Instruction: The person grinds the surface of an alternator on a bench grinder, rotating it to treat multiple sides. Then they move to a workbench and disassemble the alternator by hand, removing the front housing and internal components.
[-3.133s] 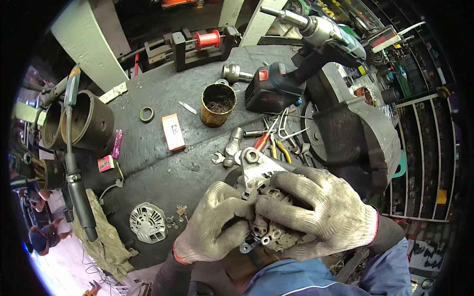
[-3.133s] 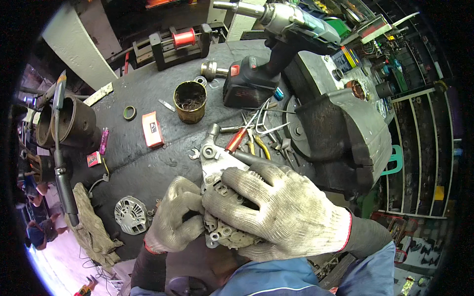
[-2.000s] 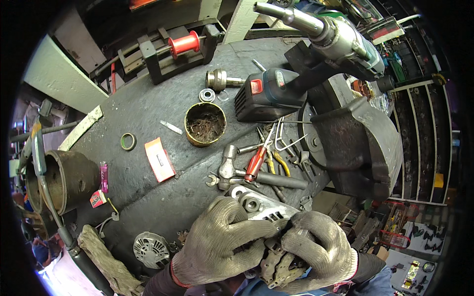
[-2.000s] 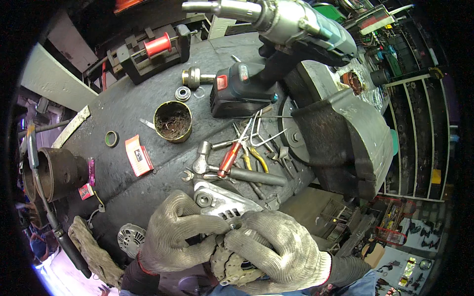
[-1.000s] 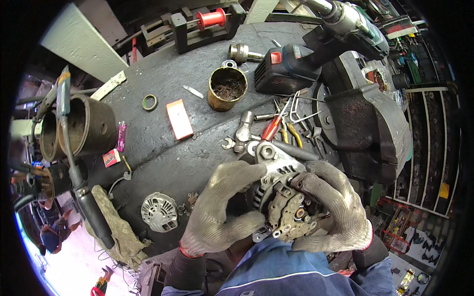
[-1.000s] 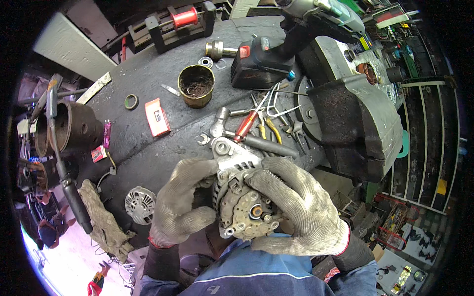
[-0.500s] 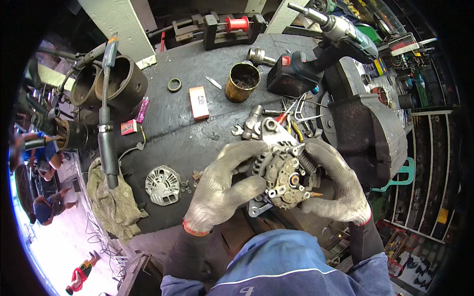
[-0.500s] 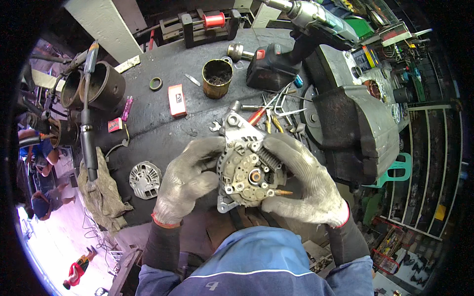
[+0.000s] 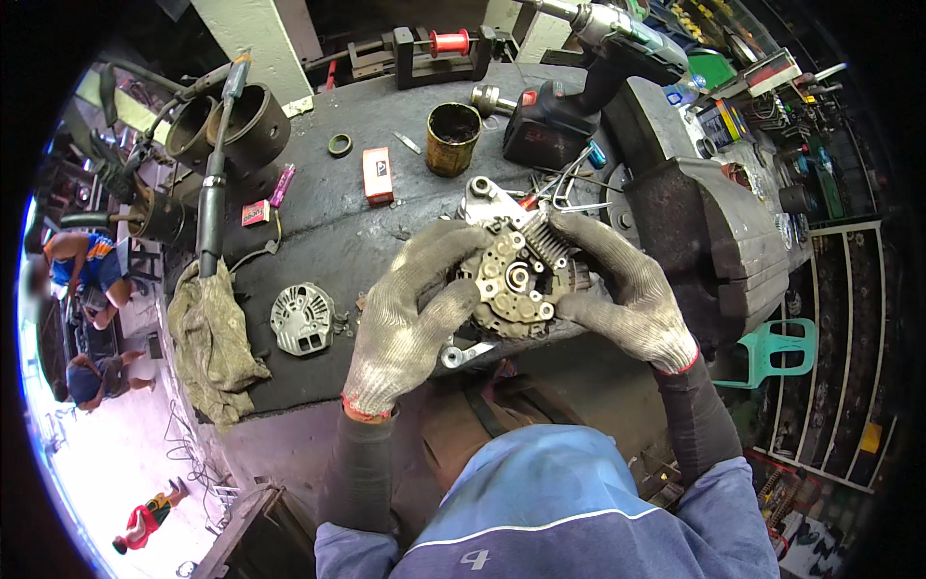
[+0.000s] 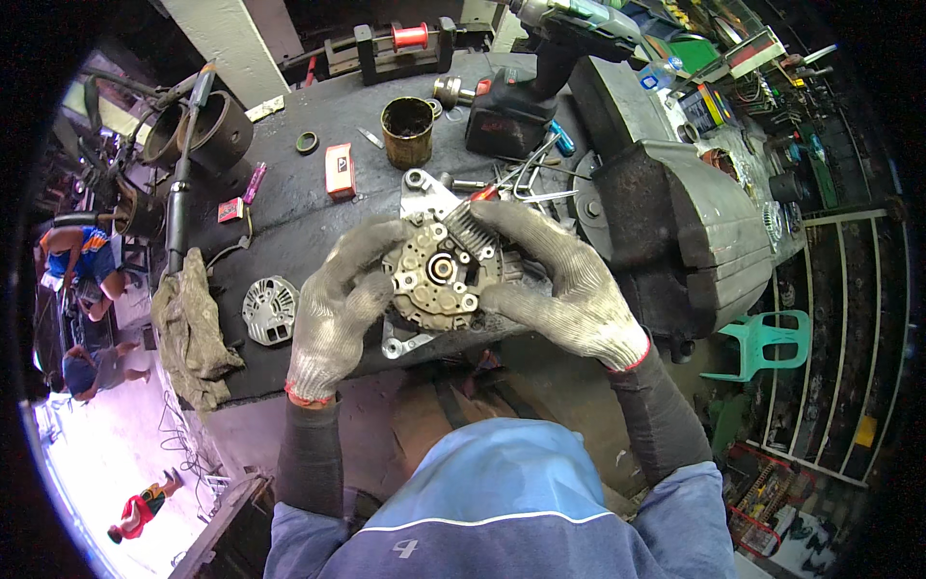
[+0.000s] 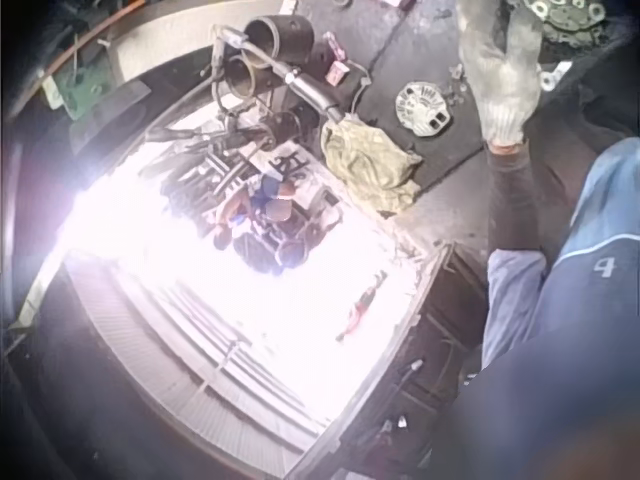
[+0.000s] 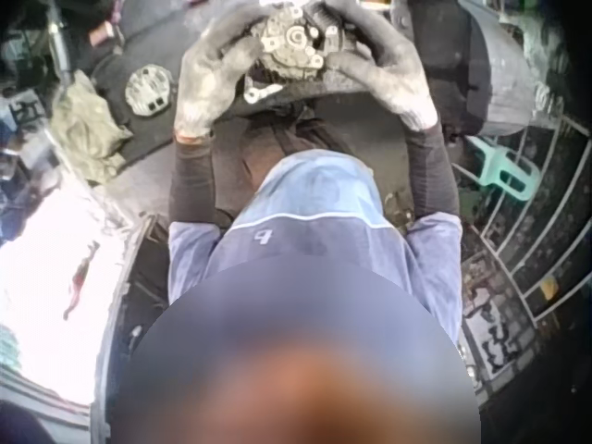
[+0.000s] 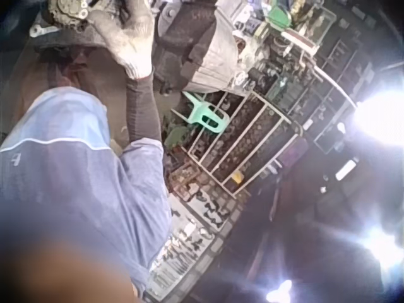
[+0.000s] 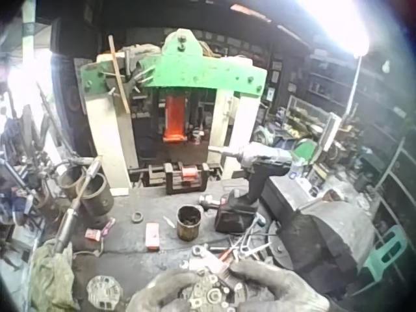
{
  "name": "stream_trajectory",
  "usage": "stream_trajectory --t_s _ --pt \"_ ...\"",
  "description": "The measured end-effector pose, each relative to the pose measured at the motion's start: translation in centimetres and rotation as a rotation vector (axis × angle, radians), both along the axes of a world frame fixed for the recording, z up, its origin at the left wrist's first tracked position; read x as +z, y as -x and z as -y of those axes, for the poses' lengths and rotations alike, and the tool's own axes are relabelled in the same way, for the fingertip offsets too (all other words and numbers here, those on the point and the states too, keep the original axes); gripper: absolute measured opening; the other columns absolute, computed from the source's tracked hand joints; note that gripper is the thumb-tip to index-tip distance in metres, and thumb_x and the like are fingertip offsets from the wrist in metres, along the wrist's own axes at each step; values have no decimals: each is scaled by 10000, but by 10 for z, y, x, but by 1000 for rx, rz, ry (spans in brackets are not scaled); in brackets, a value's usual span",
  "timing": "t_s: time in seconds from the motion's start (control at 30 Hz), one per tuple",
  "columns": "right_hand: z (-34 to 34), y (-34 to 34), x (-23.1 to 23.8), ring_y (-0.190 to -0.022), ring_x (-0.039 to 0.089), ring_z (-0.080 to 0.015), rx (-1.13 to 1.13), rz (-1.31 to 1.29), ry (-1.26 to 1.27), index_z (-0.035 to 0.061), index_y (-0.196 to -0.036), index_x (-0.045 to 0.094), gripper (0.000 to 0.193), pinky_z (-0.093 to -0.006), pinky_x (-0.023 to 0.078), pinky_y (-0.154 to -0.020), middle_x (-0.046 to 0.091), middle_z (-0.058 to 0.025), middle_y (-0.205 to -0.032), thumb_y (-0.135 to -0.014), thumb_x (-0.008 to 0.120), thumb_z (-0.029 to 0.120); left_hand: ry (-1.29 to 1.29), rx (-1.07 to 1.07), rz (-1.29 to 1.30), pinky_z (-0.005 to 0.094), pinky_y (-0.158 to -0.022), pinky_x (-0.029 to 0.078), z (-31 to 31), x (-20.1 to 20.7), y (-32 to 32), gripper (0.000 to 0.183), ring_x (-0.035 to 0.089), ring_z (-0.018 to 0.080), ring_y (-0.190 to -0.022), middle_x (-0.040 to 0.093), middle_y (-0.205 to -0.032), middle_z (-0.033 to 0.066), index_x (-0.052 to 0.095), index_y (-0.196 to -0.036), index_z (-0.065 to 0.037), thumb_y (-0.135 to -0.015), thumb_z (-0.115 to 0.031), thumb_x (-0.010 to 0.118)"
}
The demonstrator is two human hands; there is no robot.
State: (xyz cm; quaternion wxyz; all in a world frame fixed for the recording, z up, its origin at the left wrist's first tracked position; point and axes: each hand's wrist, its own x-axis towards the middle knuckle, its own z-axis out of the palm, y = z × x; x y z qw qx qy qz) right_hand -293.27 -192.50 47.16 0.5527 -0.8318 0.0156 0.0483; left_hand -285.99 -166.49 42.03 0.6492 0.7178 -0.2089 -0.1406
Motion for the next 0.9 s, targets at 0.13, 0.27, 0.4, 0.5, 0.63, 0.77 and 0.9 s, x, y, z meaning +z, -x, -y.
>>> stream_trajectory --t_s 0.13,0.27,0.4,0.5,0.63,0.77,0.9 --pt "-2 5 -6 -1412 556 -209 -13 32 -83 3 -1520 582 735 -387 411 -1228 620 -121 -1512 -842 865 26 175 77 -169 368 -1135 479 9 -10 12 416 639 216 -1299 666 -1429 120 705 -1363 -39 -981 -197 749" --pt "-6 6 -13 -1301 634 -201 -51 123 -62 78 -1462 653 628 -383 490 -1142 682 -93 -1402 -870 863 109 201 151 -40 354 -1080 518 14 -16 20 454 655 186 -1236 713 -1339 98 712 -1365 -33 -1017 -320 768" --pt "-8 4 -22 -1300 631 -196 -82 197 -97 -7 -1436 651 633 -369 480 -1154 671 -128 -1425 -848 873 67 301 171 6 312 -977 563 19 -20 27 461 671 134 -1093 736 -1286 77 718 -1354 -30 -1026 -350 762" --pt "-8 7 -27 -1297 633 -200 -81 201 -180 -2 -1452 639 614 -362 499 -1139 665 -131 -1431 -876 850 23 376 181 -40 342 -1110 507 19 -32 32 604 641 168 -1271 713 -1390 119 652 -1448 9 -1010 -392 766" --pt "12 20 -33 -1325 632 -220 -118 222 -219 -33 -1549 534 538 -370 489 -1155 624 -174 -1502 -1028 646 38 315 194 227 416 -1183 466 13 -52 40 999 564 274 -1428 544 -1593 197 428 -1630 -42 -841 -395 929" --pt "54 39 -57 -1182 666 -133 -356 224 -131 -17 -1405 677 360 -296 524 -1044 722 -103 -1340 -1059 638 76 -57 203 127 431 -1221 436 21 -55 53 1347 501 325 -1495 491 -1614 253 317 -1673 -46 -567 -238 1062" --pt "99 52 -100 -944 641 -68 -471 223 47 31 -1255 766 242 -238 518 -863 759 -16 -1087 -1029 683 52 47 217 8 398 -1131 506 35 -45 60 1068 658 266 -1293 696 -1378 152 439 -1574 -42 -651 -58 975"
